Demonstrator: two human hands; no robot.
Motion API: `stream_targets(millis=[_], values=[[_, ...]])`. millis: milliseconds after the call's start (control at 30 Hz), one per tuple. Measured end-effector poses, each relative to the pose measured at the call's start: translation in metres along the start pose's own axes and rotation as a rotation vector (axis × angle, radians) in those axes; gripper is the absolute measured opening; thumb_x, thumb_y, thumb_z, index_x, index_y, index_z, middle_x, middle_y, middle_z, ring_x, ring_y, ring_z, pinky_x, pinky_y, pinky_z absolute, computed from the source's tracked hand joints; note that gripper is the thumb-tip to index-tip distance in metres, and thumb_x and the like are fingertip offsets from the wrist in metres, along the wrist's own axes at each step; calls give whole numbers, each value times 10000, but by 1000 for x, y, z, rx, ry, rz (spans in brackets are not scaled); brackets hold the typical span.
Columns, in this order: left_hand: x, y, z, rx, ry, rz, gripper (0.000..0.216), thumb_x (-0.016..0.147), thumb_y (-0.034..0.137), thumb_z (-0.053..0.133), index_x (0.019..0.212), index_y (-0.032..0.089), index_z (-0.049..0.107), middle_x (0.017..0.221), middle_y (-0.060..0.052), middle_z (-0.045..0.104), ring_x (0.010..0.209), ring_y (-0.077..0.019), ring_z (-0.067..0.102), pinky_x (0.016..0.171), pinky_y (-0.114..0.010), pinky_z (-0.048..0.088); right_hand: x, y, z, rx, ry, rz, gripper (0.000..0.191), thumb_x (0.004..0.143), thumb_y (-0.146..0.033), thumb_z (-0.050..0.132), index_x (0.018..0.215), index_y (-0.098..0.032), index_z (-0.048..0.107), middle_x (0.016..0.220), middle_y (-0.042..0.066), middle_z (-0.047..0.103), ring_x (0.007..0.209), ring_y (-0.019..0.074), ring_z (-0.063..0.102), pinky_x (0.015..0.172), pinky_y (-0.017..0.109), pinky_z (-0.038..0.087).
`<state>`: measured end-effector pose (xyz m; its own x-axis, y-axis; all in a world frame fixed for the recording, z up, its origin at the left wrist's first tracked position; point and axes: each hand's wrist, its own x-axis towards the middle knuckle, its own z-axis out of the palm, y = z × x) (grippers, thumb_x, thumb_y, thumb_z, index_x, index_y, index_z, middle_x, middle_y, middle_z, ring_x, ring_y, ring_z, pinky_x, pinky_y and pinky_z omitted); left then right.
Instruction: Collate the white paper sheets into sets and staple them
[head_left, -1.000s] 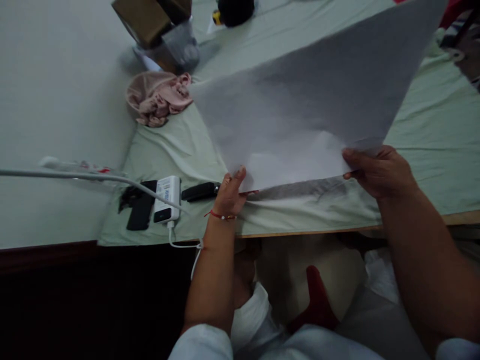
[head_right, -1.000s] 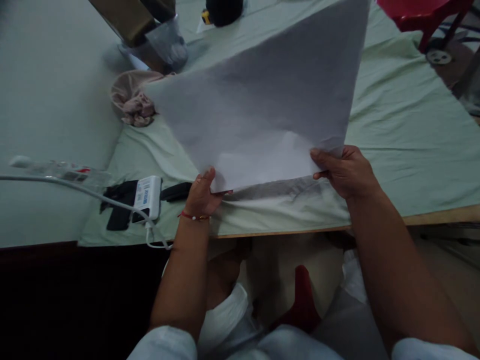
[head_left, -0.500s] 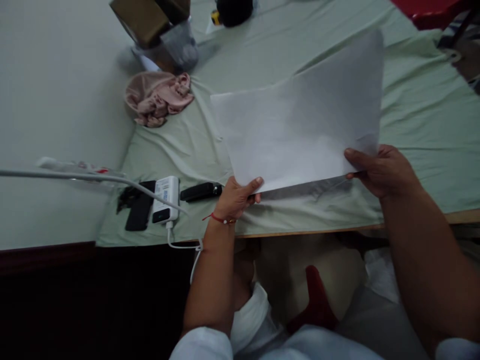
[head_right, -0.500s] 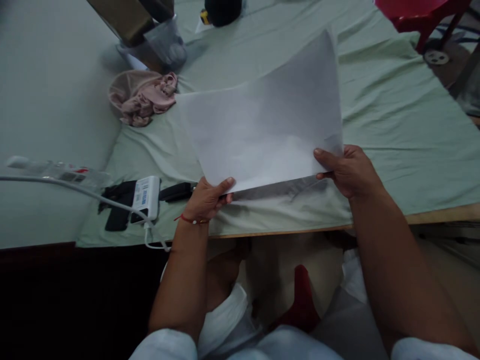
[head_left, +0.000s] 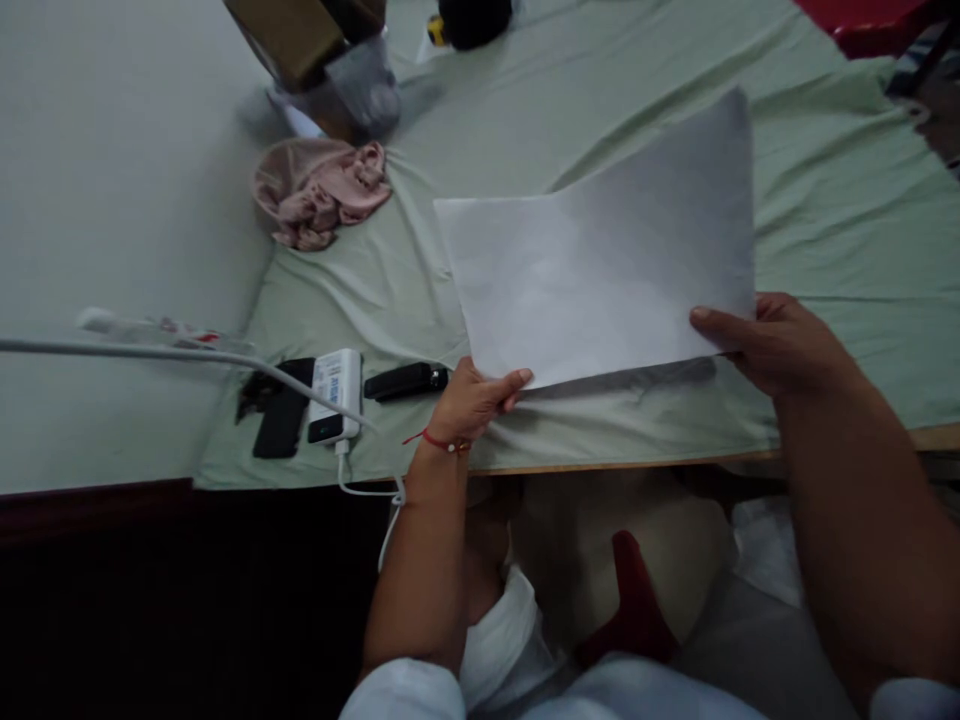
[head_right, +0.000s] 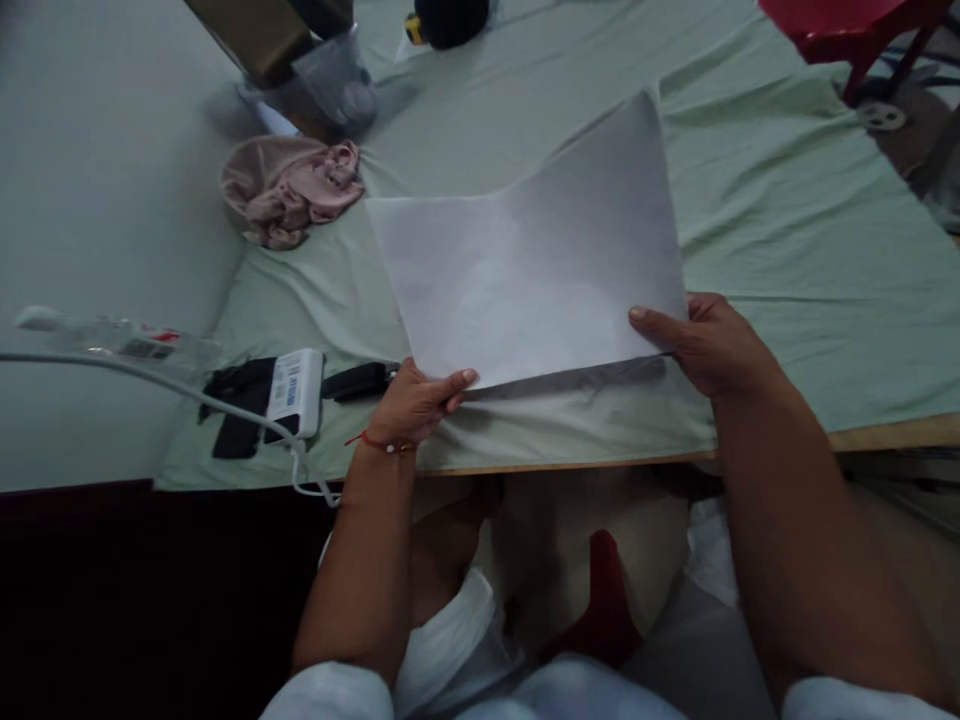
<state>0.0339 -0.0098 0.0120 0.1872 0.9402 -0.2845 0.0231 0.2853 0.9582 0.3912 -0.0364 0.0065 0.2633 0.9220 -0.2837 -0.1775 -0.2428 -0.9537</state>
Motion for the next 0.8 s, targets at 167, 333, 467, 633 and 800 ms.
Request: stream_targets(millis=[167,333,467,633,800], values=[[-8,-1,-13,47,-52,-12,620,663,500,1194,669,212,644,511,60,543,433,-44,416,425,-199,272,1,-3,-8,7,-91,186,601,396,-491,1278,746,-247,854,803,34,859,685,190,752,581,287,660],[-14,-2,-30,65,-69,2,629,686,503,1204,663,218,643,511,76,528,440,-39,401,435,-194,303,0,2,5,-133,-247,250,536,457,-461,1241,739,-235,846,803,56,859,701,204,743,587,299,660],[-14,-2,-43,37,-5,-27,634,691,534,1188,637,210,646,518,48,584,446,-36,426,432,-181,278,0,11,18,-200,-249,174,481,611,-485,1190,655,-234,782,700,53,789,657,181,693,586,285,634],[-17,-5,-52,-125,140,-7,525,647,467,1163,822,196,748,661,-12,795,446,-22,445,456,-156,306,2,14,35,-104,-177,158,460,596,-385,1171,665,-234,741,686,3,738,598,158,671,503,262,616],[-20,-12,-58,-128,301,44,397,729,340,1087,863,208,738,665,6,793,433,-41,436,453,-170,303,4,8,52,-42,-112,174,459,658,-257,1143,685,-218,686,638,-39,638,476,68,515,391,170,481]])
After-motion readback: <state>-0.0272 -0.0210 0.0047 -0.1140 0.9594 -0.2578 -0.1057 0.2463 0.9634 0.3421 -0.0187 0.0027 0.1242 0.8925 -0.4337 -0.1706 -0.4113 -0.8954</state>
